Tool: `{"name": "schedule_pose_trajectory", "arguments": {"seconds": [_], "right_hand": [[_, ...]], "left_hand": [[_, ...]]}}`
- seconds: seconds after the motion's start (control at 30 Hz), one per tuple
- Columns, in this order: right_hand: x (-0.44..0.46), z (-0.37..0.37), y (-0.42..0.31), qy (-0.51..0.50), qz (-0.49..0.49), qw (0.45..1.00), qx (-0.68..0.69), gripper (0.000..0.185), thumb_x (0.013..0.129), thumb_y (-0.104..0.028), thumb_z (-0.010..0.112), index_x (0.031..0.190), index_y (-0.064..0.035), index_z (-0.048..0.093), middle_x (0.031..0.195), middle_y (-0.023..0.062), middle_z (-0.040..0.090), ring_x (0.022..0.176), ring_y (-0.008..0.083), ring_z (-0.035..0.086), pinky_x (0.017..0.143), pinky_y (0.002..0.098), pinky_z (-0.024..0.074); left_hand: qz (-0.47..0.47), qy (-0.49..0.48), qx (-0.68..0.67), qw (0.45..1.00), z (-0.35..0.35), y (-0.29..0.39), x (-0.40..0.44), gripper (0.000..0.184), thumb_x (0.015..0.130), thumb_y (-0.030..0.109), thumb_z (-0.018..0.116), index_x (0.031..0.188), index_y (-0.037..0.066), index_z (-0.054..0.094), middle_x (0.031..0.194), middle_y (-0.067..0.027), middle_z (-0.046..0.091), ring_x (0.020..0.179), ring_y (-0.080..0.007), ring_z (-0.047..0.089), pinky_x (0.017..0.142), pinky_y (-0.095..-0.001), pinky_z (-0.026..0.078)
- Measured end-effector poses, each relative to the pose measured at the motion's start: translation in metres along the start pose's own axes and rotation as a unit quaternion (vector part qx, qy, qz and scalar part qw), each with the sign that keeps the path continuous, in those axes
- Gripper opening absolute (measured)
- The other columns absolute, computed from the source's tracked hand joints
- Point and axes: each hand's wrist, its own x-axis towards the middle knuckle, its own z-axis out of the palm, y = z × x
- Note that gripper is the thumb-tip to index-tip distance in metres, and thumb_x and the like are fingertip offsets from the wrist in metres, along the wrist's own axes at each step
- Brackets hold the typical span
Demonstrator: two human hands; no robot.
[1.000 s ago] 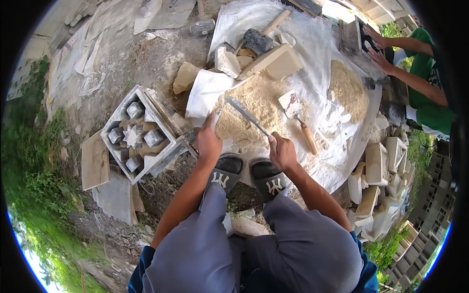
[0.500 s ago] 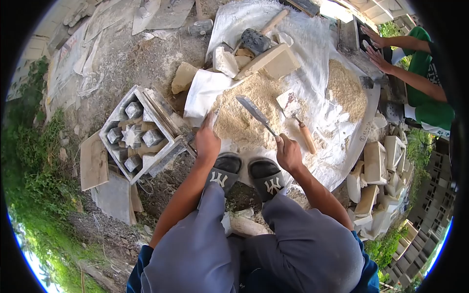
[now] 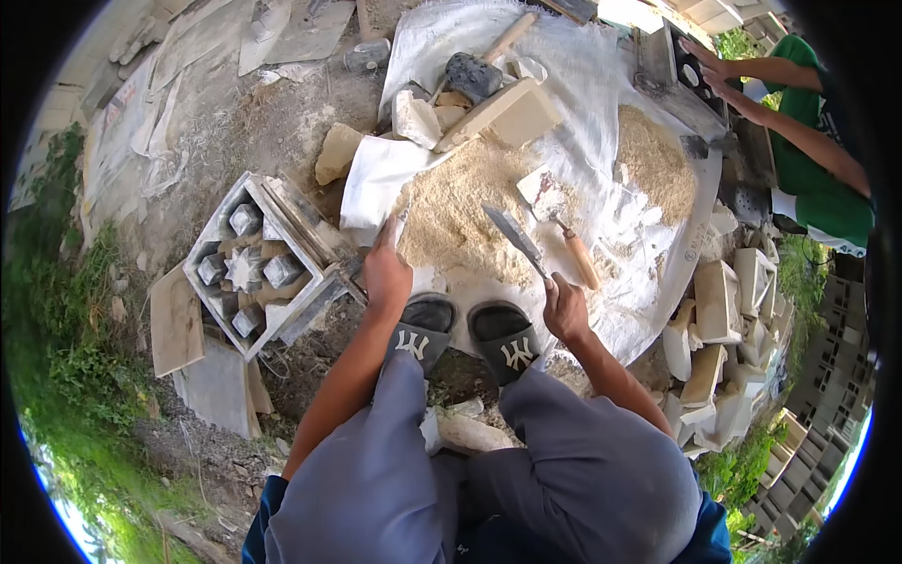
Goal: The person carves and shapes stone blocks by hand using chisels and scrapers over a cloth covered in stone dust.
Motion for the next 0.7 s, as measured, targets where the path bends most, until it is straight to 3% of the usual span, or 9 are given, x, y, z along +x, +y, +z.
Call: {"name": "schedule_pose_trajectory", "arguments": {"seconds": [0.03, 0.1, 0.3, 0.4, 0.47, 0.53, 0.7], "right_hand": [[-0.004, 0.003, 0.008, -0.011, 0.007, 1.0, -0.009, 0.033, 0.108, -0.03, 0.052, 0.091, -0.0018, 0.056, 0.071, 0.0318, 0.062, 0.069, 0.0548, 0.061, 0.061, 0.0599, 0.0462], [-0.002, 0.013, 0.018, -0.066, 0.034, 0.992, -0.104, 0.036, 0.108, -0.034, 0.05, 0.092, -0.0022, 0.058, 0.072, 0.031, 0.064, 0.07, 0.0531, 0.064, 0.062, 0.0607, 0.0489], [0.012, -0.009, -0.003, -0.082, 0.072, 0.989, -0.095, 0.039, 0.108, -0.036, 0.05, 0.091, -0.0028, 0.06, 0.072, 0.0307, 0.064, 0.068, 0.0527, 0.064, 0.061, 0.0582, 0.0491], [-0.002, -0.012, 0.009, 0.009, 0.005, 1.0, -0.017, 0.036, 0.108, -0.034, 0.051, 0.09, -0.0037, 0.06, 0.071, 0.0299, 0.063, 0.068, 0.0528, 0.063, 0.061, 0.0586, 0.0474], [-0.01, -0.006, 0.018, 0.009, 0.023, 0.999, -0.033, 0.036, 0.108, -0.034, 0.051, 0.09, -0.0038, 0.06, 0.071, 0.0302, 0.064, 0.069, 0.053, 0.063, 0.061, 0.0589, 0.048], [-0.005, 0.007, 0.025, -0.036, 0.08, 0.992, -0.094, 0.039, 0.108, -0.037, 0.052, 0.09, -0.0034, 0.062, 0.073, 0.031, 0.065, 0.072, 0.0539, 0.064, 0.063, 0.0597, 0.0498], [0.014, -0.008, 0.003, -0.019, 0.091, 0.993, -0.077, 0.045, 0.107, -0.039, 0.053, 0.086, -0.0014, 0.064, 0.074, 0.0315, 0.065, 0.072, 0.0539, 0.064, 0.065, 0.0591, 0.0503]], "left_hand": [[-0.033, -0.025, 0.017, 0.999, 0.0, 0.001, 0.0, 0.071, 0.081, -0.016, 0.053, 0.15, -0.001, 0.05, 0.141, -0.0271, 0.06, 0.125, -0.0423, 0.062, 0.105, -0.0459, 0.052], [-0.006, -0.009, 0.014, 1.0, 0.003, -0.005, 0.0, 0.07, 0.082, -0.015, 0.053, 0.15, 0.0, 0.05, 0.142, -0.0265, 0.059, 0.126, -0.0418, 0.061, 0.105, -0.0457, 0.052], [-0.002, -0.004, 0.021, 1.0, 0.005, -0.006, -0.001, 0.07, 0.083, -0.014, 0.054, 0.151, 0.002, 0.05, 0.143, -0.0256, 0.059, 0.127, -0.0406, 0.061, 0.106, -0.045, 0.052], [-0.002, -0.001, 0.027, 1.0, 0.003, -0.009, -0.002, 0.069, 0.083, -0.014, 0.054, 0.15, 0.002, 0.05, 0.142, -0.0258, 0.06, 0.126, -0.041, 0.062, 0.106, -0.0451, 0.052], [-0.001, -0.008, 0.029, 1.0, 0.006, -0.006, -0.001, 0.069, 0.083, -0.014, 0.054, 0.15, 0.001, 0.05, 0.142, -0.0259, 0.06, 0.126, -0.0413, 0.062, 0.105, -0.0452, 0.052], [0.026, 0.028, 0.011, 0.999, 0.007, -0.006, -0.001, 0.065, 0.084, -0.014, 0.052, 0.147, 0.0, 0.054, 0.133, -0.0292, 0.064, 0.116, -0.0448, 0.065, 0.097, -0.0481, 0.054], [0.037, 0.032, 0.016, 0.999, 0.008, -0.009, -0.002, 0.064, 0.084, -0.014, 0.052, 0.146, 0.0, 0.055, 0.136, -0.0286, 0.062, 0.118, -0.0442, 0.065, 0.099, -0.0466, 0.053]]}}
